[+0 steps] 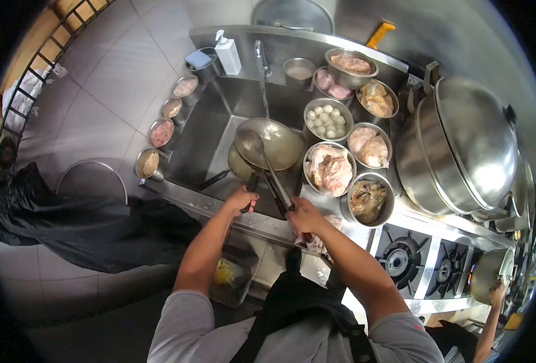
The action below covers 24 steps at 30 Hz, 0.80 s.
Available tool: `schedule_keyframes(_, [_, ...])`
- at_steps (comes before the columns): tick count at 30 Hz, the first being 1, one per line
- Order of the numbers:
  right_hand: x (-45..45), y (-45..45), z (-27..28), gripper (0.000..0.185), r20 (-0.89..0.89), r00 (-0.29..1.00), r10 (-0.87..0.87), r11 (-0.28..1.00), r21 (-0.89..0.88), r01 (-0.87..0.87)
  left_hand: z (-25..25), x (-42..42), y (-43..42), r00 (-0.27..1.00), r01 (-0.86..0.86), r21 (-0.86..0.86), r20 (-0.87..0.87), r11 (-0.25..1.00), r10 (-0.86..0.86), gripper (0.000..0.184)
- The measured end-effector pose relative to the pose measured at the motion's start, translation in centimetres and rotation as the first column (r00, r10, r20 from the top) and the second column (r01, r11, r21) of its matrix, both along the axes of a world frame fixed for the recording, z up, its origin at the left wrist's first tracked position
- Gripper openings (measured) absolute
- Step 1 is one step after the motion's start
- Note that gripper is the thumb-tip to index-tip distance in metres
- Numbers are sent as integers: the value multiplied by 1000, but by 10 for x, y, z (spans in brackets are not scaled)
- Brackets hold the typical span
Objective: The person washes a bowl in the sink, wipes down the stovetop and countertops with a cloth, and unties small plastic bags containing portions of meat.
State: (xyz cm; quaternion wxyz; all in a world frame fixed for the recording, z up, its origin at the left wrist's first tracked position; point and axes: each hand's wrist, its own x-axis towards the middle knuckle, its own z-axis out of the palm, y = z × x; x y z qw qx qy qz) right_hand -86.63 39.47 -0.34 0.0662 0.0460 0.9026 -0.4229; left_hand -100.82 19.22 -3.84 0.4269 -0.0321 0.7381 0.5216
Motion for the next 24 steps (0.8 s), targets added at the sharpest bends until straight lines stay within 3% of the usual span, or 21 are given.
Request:
schedule_keyframes(3, [-9,25,8,25,259,950,174,985,-63,-163,3,2,-5,1000,-16,13,5,1000,16,13])
schedule_keyframes(4, [-13,24,-3,22,163,914,372,879,253,-403,10,6,-5,1000,-12,6,7,1000,12,13])
schedule_keyframes(5, [-18,23,-7,20,133,811,570,631,560,-536,16,7,-3,1000,22,-50,-15,999,-23,12])
schedule_keyframes(6, [-22,10,26,18,189,955,228,886,366,-284,24,7,0,998,53,-106,-34,993,-57,12])
schedule_keyframes(12, [4,4,79,37,327,938,116,863,434,-258,22,8,-4,999,-41,-77,-39,996,38,12])
schedule_keyframes(16, [-23,-10,30,30,289,956,-53,870,483,-98,3,6,-4,995,-5,-69,-101,998,-2,13])
schedule_keyframes(18, [-27,-19,12,24,271,941,-203,904,421,74,0,10,-4,987,-20,-95,-158,995,4,13])
schedule_keyframes(19, [-23,-21,4,24,275,938,-210,904,419,79,-1,11,-5,988,-12,-96,-153,995,-3,13])
schedule_keyframes(21, [-12,-24,-8,18,155,981,-117,977,197,85,-3,13,-4,986,-46,-124,-166,991,26,13])
schedule_keyframes(23, [2,-22,18,15,217,939,-268,960,142,242,-15,8,-12,981,-65,-180,-189,982,30,12])
schedule_keyframes(24, [10,-12,25,19,185,983,-11,981,192,-26,-45,-10,-38,904,186,-286,-325,940,-278,15])
